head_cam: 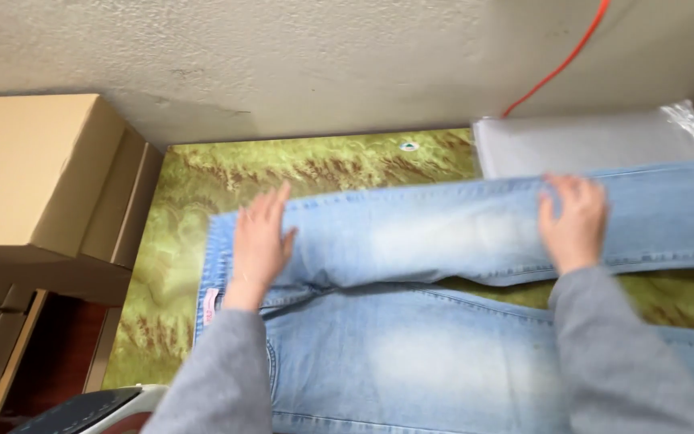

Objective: The person removes a pair of light blue jeans from a hanger, lays them on an ironing board, and irons them with a red and white iron. The person repeatedly smooths, flips, and irons different sections of the jeans, including the legs and waist area.

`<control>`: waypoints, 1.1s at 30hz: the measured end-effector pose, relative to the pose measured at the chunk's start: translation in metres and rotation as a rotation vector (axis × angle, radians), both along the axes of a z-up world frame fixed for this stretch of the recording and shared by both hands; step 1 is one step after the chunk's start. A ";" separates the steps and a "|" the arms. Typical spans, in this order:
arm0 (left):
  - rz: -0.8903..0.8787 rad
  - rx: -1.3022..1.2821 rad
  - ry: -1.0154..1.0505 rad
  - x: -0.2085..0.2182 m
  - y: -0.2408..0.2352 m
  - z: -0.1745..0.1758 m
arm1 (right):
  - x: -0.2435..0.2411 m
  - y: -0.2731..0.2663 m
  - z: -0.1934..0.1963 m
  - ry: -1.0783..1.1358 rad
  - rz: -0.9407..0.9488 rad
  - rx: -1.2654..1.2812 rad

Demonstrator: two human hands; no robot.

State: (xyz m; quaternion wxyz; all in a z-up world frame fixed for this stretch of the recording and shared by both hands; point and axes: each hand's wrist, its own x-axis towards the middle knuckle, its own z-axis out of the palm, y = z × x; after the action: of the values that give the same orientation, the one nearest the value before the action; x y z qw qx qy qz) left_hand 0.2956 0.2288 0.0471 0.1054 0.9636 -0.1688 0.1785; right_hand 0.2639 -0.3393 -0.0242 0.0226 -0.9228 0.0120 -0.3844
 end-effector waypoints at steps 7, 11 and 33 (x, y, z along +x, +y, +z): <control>0.574 -0.125 0.300 -0.145 0.085 -0.142 | -0.105 0.112 -0.082 0.714 0.034 0.306; 0.867 -0.178 0.491 -0.209 0.137 -0.203 | -0.116 0.096 -0.098 1.015 -0.090 0.172; 0.629 -1.259 1.008 -0.240 0.138 -0.166 | -0.149 0.271 0.006 1.399 -0.306 1.048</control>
State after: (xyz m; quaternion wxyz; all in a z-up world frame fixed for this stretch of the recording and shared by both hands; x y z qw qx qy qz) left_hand 0.0554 0.3673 -0.1191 0.6274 0.6921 0.3028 -0.1888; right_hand 0.1146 -0.0681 -0.0177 0.3780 -0.8057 0.3209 0.3240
